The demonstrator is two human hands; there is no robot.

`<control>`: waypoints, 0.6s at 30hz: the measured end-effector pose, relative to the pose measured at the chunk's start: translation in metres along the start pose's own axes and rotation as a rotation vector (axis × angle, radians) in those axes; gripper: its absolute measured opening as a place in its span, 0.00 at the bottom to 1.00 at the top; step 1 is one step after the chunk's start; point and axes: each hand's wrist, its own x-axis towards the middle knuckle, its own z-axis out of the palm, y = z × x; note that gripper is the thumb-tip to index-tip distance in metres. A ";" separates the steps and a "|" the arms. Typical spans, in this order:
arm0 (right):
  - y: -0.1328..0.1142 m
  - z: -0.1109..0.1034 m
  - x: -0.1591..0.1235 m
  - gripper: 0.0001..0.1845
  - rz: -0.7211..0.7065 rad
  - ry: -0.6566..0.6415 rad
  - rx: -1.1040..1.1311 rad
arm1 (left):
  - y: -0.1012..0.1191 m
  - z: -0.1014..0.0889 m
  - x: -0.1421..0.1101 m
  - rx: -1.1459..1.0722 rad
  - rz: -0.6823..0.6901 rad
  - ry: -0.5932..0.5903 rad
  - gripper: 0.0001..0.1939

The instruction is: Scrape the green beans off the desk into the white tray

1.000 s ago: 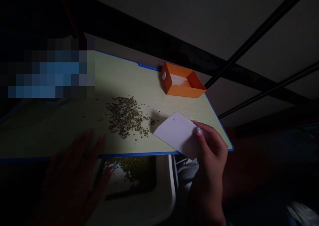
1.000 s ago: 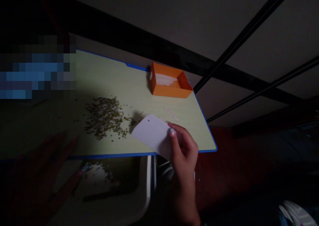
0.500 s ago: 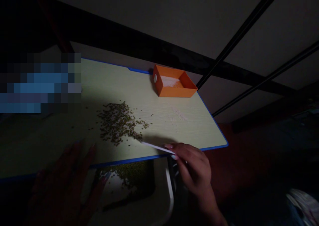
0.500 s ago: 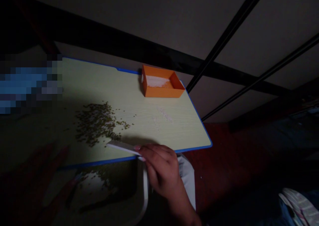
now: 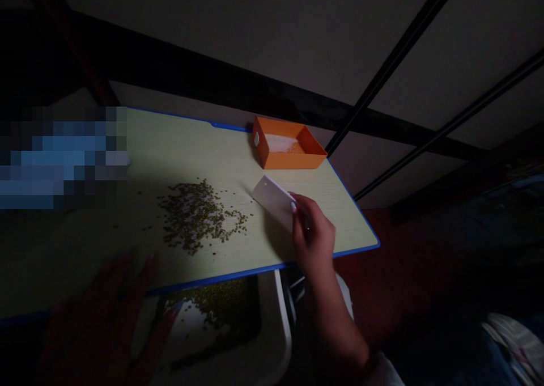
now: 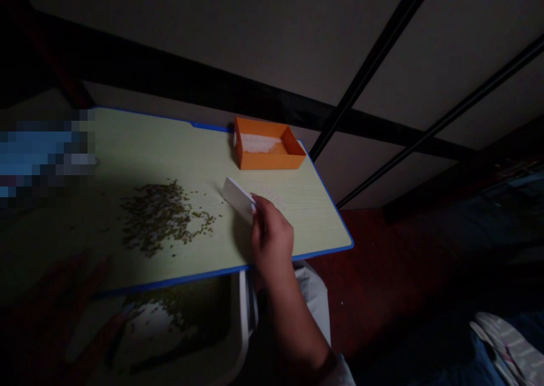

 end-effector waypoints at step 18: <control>-0.014 -0.006 0.002 0.14 -0.050 -0.138 0.045 | -0.007 0.003 -0.004 0.005 -0.026 -0.031 0.32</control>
